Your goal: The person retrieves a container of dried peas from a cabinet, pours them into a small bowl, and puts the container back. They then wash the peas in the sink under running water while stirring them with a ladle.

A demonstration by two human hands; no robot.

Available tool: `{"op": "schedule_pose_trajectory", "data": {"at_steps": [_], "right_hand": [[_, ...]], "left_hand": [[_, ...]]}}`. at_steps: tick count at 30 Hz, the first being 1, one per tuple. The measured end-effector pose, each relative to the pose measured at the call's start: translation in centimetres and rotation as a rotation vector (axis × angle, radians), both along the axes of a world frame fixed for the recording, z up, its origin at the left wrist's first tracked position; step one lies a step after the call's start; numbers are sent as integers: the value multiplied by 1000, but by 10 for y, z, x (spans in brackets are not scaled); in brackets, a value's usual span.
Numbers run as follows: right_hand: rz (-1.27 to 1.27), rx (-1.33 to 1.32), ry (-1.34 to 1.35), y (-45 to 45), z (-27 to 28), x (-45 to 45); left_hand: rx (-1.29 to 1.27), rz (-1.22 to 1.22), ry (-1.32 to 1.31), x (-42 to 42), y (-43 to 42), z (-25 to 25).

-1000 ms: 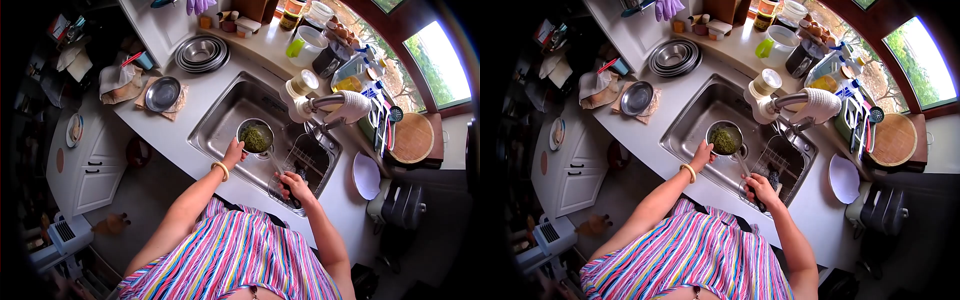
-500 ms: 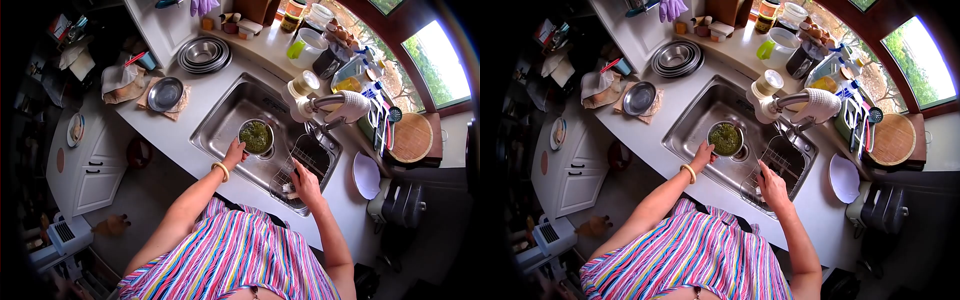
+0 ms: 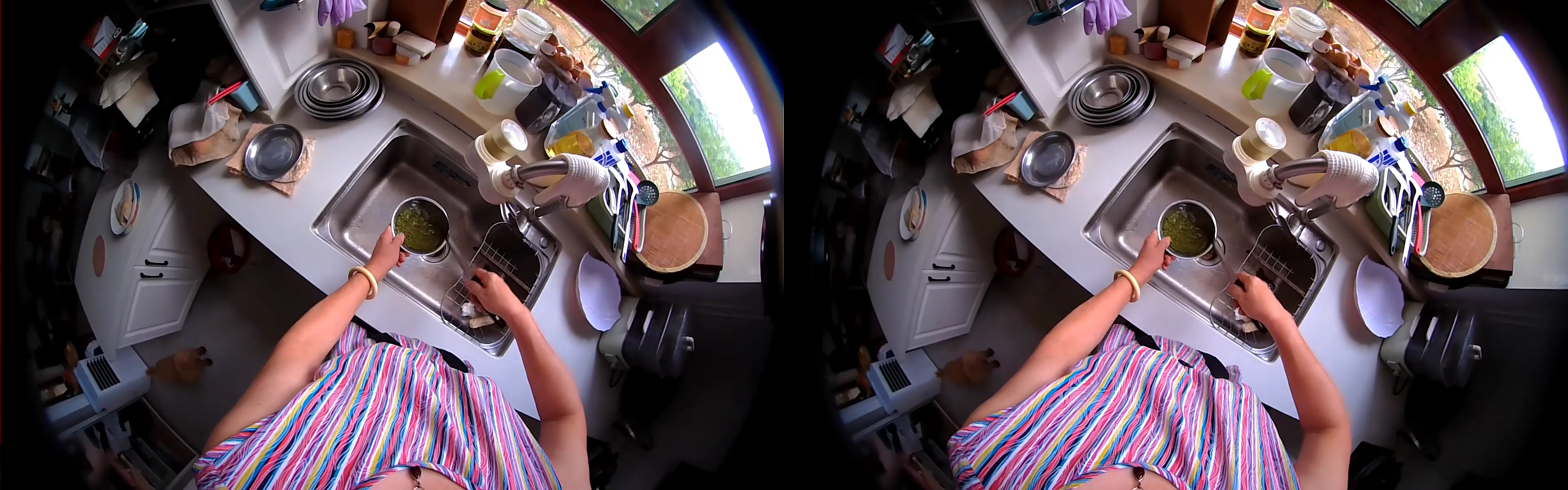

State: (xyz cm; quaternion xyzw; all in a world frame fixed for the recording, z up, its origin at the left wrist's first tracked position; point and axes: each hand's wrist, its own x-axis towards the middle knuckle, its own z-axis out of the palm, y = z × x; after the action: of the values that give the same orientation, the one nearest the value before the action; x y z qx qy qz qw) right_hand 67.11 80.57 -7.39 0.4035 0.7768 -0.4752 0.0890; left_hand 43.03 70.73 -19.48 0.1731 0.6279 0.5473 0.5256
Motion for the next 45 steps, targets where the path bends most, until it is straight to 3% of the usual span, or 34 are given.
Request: {"op": "schedule_pose_trajectory", "data": {"at_steps": [1, 3, 5, 8, 15, 21, 24, 27, 31, 36, 39, 43, 45], "right_hand": [[-119, -304, -72, -3, 3, -2], [-417, -718, 52, -17, 22, -8], [-525, -929, 171, -22, 17, -2], [-501, -916, 216, -31, 16, 4], [-386, -508, 285, -47, 26, 14], [-281, -87, 177, -50, 43, 14], [-73, 503, 177, -50, 14, 17], [-37, 649, 111, -50, 5, 7], [5, 598, -68, -50, -8, -3], [-4, 514, 149, -50, -39, 1], [-309, -451, 136, -36, -23, 0], [-494, -951, 311, -33, -26, 7], [-485, -979, 341, -34, -22, 9]], "left_hand": [[-3, 4, 0, 1, 1, -3], [6, -10, -2, 2, 1, -9], [7, -13, -7, 3, 0, -13], [-1, -9, -6, 0, -1, -13], [7, -26, 4, -2, 1, -15], [2, -22, -1, -1, 2, -8], [11, -11, -22, 0, 2, -8], [1, 0, -48, 2, 1, -4], [21, 9, -60, 5, 1, 0], [17, -11, -51, 5, 1, -1], [14, -16, -59, 4, -1, -5], [21, -14, -73, 1, -5, -10], [39, -22, -84, -1, -6, -9]]}}
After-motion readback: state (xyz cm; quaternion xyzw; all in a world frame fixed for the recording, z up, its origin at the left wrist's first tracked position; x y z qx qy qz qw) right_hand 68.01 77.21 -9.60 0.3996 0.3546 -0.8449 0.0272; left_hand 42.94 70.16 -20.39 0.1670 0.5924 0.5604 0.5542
